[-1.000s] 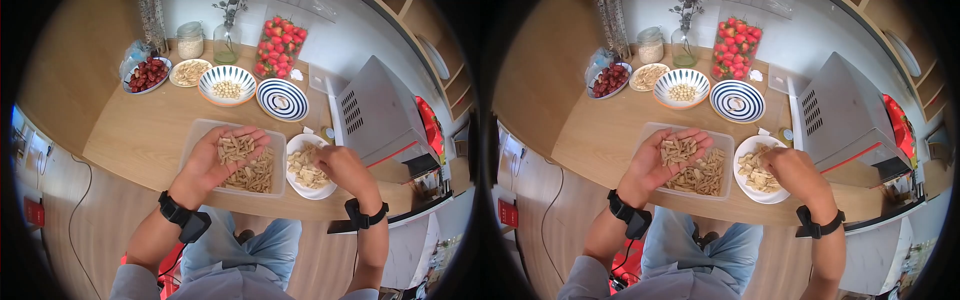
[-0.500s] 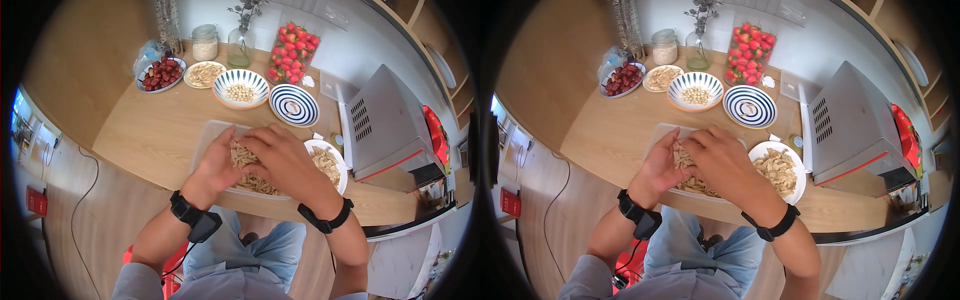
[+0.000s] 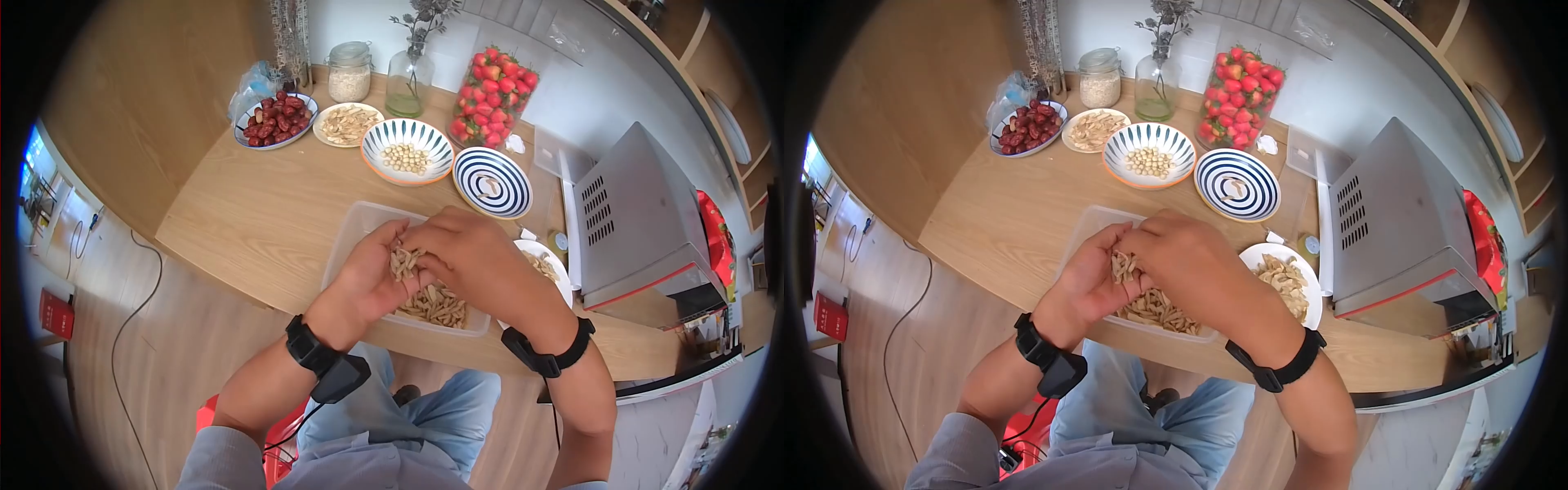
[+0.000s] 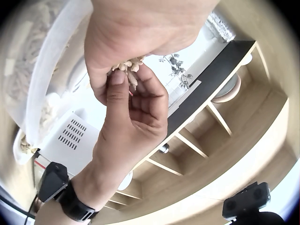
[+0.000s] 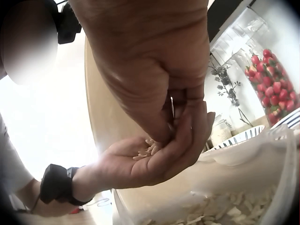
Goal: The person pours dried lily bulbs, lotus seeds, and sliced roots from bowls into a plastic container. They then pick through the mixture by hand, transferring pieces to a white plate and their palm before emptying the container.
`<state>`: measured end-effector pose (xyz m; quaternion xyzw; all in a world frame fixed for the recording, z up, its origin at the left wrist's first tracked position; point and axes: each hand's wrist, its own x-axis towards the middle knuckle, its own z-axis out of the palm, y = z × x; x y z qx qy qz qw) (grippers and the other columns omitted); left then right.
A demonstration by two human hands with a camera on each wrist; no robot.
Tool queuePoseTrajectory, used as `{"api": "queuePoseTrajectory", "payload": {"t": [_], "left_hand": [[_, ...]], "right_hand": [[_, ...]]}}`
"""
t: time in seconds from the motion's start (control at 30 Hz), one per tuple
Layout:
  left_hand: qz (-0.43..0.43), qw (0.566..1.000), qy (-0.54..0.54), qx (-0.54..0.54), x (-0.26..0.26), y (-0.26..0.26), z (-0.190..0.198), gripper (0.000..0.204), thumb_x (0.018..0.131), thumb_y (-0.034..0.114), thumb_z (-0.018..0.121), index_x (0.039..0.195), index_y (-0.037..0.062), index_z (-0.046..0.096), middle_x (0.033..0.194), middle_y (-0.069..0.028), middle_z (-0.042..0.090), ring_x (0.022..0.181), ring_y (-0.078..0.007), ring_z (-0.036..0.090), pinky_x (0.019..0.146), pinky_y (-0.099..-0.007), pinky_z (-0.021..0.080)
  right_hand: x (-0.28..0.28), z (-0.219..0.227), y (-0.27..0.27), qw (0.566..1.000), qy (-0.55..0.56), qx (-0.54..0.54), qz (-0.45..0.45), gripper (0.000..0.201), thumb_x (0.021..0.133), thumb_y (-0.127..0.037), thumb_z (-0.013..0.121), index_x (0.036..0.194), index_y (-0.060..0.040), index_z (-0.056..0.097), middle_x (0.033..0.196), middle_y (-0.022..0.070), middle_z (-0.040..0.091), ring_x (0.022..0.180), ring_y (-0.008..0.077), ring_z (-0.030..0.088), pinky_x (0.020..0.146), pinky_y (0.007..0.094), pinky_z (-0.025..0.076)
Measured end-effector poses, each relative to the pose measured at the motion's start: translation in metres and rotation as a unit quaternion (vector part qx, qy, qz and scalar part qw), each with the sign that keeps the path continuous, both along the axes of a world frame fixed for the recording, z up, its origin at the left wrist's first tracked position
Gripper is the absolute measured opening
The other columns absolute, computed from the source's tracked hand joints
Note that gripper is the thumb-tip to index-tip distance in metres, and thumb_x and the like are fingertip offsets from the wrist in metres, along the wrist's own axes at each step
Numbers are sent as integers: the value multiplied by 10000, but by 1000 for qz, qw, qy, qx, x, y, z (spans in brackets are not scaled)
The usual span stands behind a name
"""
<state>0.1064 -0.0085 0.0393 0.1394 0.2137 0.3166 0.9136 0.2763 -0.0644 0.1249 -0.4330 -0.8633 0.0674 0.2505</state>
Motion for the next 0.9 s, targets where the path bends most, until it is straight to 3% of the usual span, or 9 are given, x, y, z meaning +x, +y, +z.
{"api": "queuePoseTrajectory", "payload": {"t": [0.17, 0.27, 0.37, 0.47, 0.57, 0.67, 0.77, 0.87, 0.9], "left_hand": [[7, 1000, 12, 6, 4, -1, 6, 293, 1135, 268, 425, 1288, 55, 554, 1220, -86, 633, 1146, -251, 674, 1031, -447, 593], [5, 1000, 20, 10, 4, -2, 8, 302, 1131, 236, 425, 1302, 35, 572, 1252, -101, 649, 1183, -266, 671, 1039, -456, 591], [-28, 999, -16, 29, 2, -3, 11, 318, 1121, 200, 429, 1311, 3, 591, 1289, -122, 663, 1215, -283, 669, 1068, -470, 580], [-22, 999, -13, 34, 4, -6, 20, 336, 1114, 187, 423, 1299, -36, 591, 1304, -148, 662, 1230, -301, 661, 1113, -484, 555], [-18, 999, -15, 38, 3, -7, 20, 367, 1112, 183, 413, 1283, -89, 591, 1320, -191, 658, 1278, -344, 634, 1158, -499, 520], [-44, 996, -43, 61, 4, -6, 21, 415, 1116, 187, 395, 1300, -133, 585, 1345, -235, 646, 1352, -397, 582, 1184, -500, 494], [-58, 994, -53, 78, 5, -6, 23, 469, 1122, 200, 366, 1357, -156, 560, 1398, -269, 618, 1409, -431, 532, 1204, -490, 470], [-57, 995, -51, 69, 2, -8, 24, 517, 1126, 225, 337, 1419, -158, 522, 1459, -284, 579, 1437, -435, 505, 1225, -485, 443], [-57, 995, -50, 61, 1, -9, 24, 533, 1126, 235, 328, 1439, -157, 508, 1478, -286, 566, 1444, -433, 499, 1232, -485, 433]], "right_hand": [[8, 2, 1, 996, 64, -48, -34, 201, 828, -15, 737, 1023, -60, 716, 940, 140, 702, 947, 363, 676, 801, 461, 555], [11, 4, 0, 991, 108, -69, -29, 169, 867, -6, 742, 1030, -47, 724, 953, 142, 716, 914, 344, 696, 781, 430, 571], [14, -1, 3, 971, 183, -140, -59, 190, 885, 26, 767, 1064, -40, 762, 950, 77, 749, 842, 162, 735, 745, 314, 584], [20, 1, 8, 960, 209, -175, -57, 115, 932, 14, 755, 1045, -6, 761, 944, 60, 764, 832, 116, 727, 720, 273, 599], [31, -5, 12, 932, 272, -229, -71, 143, 920, 31, 752, 1059, 1, 734, 903, 72, 766, 761, 103, 725, 644, 290, 575], [34, 5, 10, 866, 375, -319, -87, 101, 933, 28, 752, 1032, 34, 734, 896, 43, 761, 772, 88, 715, 646, 262, 576], [41, 3, 15, 859, 388, -320, -94, 76, 940, 28, 751, 1015, 36, 740, 888, 42, 755, 799, 86, 717, 691, 246, 590], [71, -11, 34, 911, 342, -223, -56, 95, 925, 41, 757, 1016, 14, 748, 877, 56, 757, 808, 86, 721, 735, 245, 603], [85, -15, 44, 910, 344, -219, -80, 103, 919, 41, 763, 1016, 11, 750, 881, 54, 758, 809, 85, 719, 743, 245, 601]]}}
